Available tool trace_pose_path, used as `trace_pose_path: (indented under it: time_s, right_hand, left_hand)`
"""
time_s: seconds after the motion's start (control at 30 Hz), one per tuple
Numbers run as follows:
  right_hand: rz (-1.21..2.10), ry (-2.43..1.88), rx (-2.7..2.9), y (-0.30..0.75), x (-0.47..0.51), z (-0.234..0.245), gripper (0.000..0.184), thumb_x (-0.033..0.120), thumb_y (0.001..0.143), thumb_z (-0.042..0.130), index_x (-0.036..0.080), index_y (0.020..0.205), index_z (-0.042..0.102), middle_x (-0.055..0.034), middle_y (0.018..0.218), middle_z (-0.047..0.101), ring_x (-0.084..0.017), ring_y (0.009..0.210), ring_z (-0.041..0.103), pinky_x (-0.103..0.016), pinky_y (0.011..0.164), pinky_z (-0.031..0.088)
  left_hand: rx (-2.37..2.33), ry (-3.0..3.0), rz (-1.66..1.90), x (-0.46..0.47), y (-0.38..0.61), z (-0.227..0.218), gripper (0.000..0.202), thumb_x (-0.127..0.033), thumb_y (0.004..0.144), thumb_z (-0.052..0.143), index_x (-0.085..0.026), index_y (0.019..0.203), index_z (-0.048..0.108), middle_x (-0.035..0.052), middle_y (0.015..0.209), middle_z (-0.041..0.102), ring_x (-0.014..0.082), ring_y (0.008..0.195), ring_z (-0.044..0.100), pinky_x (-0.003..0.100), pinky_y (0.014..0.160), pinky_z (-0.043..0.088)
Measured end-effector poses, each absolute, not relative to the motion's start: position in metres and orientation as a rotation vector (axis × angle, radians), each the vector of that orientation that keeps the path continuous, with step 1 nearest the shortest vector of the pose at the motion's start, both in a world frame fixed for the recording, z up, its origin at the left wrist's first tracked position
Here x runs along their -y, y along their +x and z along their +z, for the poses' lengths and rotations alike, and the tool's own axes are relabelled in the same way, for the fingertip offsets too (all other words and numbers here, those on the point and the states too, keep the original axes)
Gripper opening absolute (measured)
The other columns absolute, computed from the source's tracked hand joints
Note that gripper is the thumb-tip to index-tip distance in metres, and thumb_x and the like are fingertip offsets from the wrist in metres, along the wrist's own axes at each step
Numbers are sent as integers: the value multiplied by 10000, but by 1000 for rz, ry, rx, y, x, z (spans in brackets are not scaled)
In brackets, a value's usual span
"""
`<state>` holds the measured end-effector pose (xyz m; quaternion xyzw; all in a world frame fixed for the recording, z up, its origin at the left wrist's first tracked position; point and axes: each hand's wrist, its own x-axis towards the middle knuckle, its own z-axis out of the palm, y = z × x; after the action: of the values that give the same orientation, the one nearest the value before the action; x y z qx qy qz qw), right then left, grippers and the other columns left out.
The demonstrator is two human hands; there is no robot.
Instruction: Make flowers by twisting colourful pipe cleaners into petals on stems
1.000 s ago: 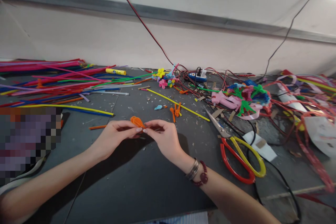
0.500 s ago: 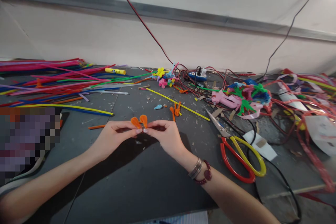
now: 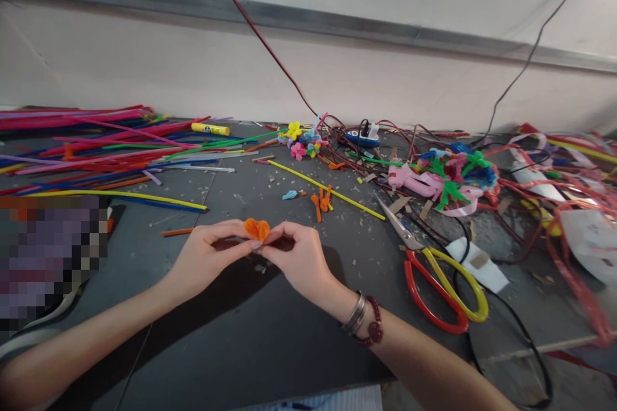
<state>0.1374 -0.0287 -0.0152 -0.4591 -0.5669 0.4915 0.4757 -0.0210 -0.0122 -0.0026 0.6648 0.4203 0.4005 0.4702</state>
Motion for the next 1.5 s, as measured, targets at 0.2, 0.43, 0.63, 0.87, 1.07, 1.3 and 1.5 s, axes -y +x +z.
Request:
trace_pose_path:
  time_s: [0.2,0.43,0.63,0.87,1.07,1.3,1.5]
  right_hand:
    - [1274,-1058,1392,146,26,1,248,290,643,695,186,844,594,-25,791,637,-136,739,608,-255,672,516]
    - [1259,-1049,1342,149,24,-4,113,279,714,630,173,721,592,13,636,608,-97,559,571,-210,510,470]
    - [1087,-1100,1367,145,30,-6,92,252,716,622,178,696,571,-7,689,632,-122,618,605,-246,592,503]
    - [1058,-1105,1440,142,32,-5,88,248,722,611,183,682,568,-5,675,630,-129,618,616,-249,583,506]
    - [1042,-1105,1437,142,32,-5,122,274,714,618,180,653,568,-9,655,614,-131,624,596,-255,589,499]
    - [1021,-1120,1491,143,31,4,168,316,738,584,182,636,573,-7,623,614,-123,585,574,-232,533,452]
    - [281,-1455,1555,198,-7,10,208,298,792,477,180,709,627,-33,621,625,-137,549,540,-255,526,399]
  left_hand:
    - [-1029,1673,914,13,-21,2,109,-255,748,588,-162,733,642,27,794,644,153,755,597,221,678,472]
    - [-1032,1628,808,15,-19,2,103,-233,733,608,-168,694,678,10,727,691,146,697,626,206,667,474]
    - [-1111,1603,770,15,-20,1,126,-270,709,633,-184,732,721,17,750,721,186,723,651,228,662,489]
    - [-1143,1675,780,17,-19,0,125,-290,701,638,-212,739,727,5,764,723,204,736,654,251,663,488]
    - [-1157,1706,796,17,-20,-3,121,-275,702,624,-200,694,718,13,731,718,195,701,651,250,647,485]
    - [-1171,1743,827,17,-19,-1,102,-247,692,633,-179,666,705,15,699,709,174,665,641,228,625,476]
    - [-1231,1755,902,15,-22,-2,158,-303,674,651,-166,602,681,12,625,676,162,597,601,224,548,454]
